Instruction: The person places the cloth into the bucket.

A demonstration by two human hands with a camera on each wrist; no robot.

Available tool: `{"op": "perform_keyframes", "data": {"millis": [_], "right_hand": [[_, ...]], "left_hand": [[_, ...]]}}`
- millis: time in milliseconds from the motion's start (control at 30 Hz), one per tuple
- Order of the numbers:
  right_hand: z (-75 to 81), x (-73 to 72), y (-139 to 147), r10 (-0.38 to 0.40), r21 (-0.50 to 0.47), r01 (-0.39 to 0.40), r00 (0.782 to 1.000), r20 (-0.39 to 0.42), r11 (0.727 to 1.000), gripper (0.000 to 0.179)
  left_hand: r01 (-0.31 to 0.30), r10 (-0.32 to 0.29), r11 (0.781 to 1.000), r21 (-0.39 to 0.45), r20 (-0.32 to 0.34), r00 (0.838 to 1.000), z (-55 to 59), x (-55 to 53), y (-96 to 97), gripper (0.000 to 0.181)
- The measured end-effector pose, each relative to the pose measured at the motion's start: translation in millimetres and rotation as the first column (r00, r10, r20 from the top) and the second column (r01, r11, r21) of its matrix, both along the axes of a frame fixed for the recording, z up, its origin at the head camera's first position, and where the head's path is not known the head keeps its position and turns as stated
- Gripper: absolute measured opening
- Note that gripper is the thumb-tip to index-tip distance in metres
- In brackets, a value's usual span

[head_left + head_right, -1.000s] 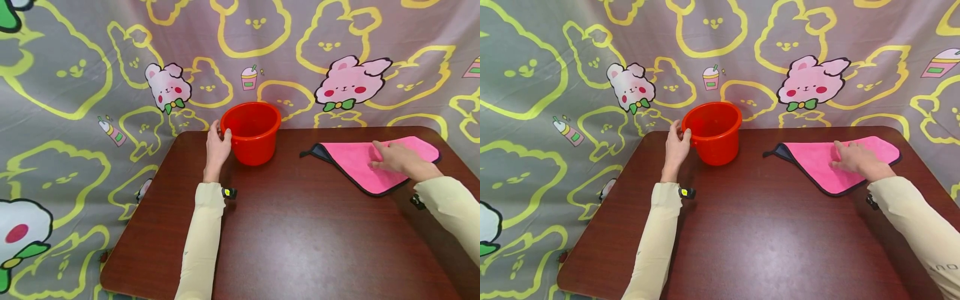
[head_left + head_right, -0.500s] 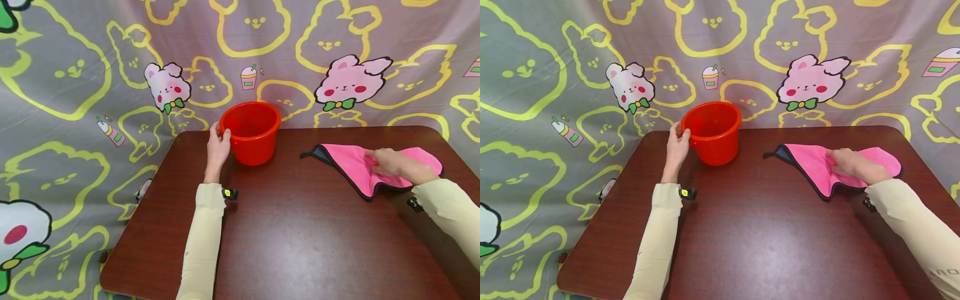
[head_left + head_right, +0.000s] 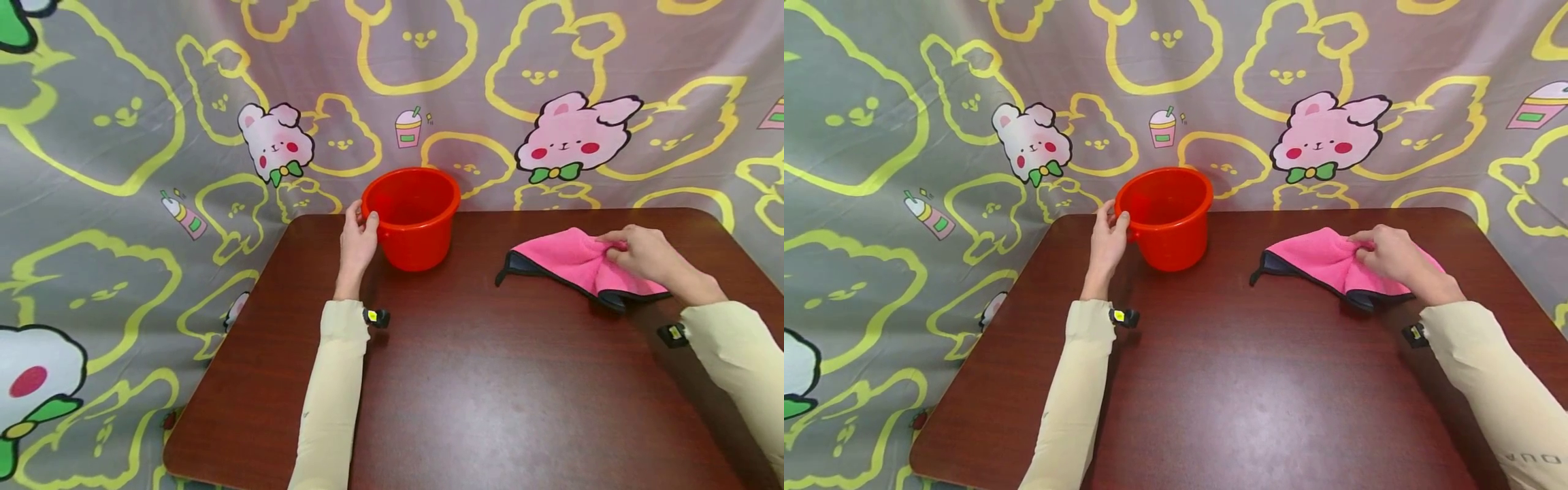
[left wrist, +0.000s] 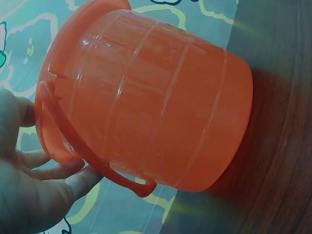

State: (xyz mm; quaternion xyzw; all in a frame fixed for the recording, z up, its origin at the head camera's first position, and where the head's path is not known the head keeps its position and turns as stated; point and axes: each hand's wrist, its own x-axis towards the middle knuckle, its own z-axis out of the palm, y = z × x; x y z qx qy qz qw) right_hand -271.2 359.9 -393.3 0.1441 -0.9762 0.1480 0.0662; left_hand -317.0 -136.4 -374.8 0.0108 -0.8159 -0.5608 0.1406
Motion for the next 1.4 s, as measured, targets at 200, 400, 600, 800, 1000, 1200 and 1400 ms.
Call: {"op": "perform_keyframes", "data": {"millis": [200, 400, 600, 800, 1000, 1200, 1400], "right_hand": [[9.6, 0.7, -5, -0.058, -0.038, 0.057, 0.998, -0.009, 0.998, 0.035], [26.0, 2.1, -13, -0.083, -0.069, 0.079, 0.995, -0.053, 0.995, 0.035], [43.7, 3.9, -19, -0.105, -0.119, 0.095, 0.991, -0.085, 0.988, 0.031], [59.5, 6.3, -27, -0.095, -0.166, 0.068, 0.983, -0.156, 0.984, 0.028], [76.0, 3.6, -42, -0.062, -0.192, 0.028, 0.982, -0.176, 0.981, 0.03], [90.8, 5.1, -55, -0.056, -0.216, 0.004, 0.97, -0.237, 0.976, 0.028], [100.7, 4.2, -70, -0.145, -0.329, 0.058, 0.958, -0.247, 0.943, 0.03]], "left_hand": [[0.005, -0.005, 1.0, 0.002, -0.004, 1.0, -1.3, -0.4, -0.1, 0.055], [0.001, -0.001, 1.0, -0.006, 0.006, 1.0, -1.3, -0.2, -0.7, 0.055], [0.003, -0.003, 1.0, 0.004, 0.007, 1.0, -1.4, -0.4, -0.2, 0.056], [0.016, -0.016, 1.0, 0.006, -0.001, 1.0, -0.7, -0.9, 0.8, 0.056], [0.007, -0.007, 1.0, 0.009, -0.007, 1.0, -0.2, 0.4, 0.3, 0.055], [0.004, -0.004, 1.0, 0.004, -0.001, 1.0, -1.0, -0.5, 0.9, 0.055], [0.003, -0.003, 1.0, 0.009, -0.005, 1.0, -1.4, -1.0, 1.3, 0.055]]}}
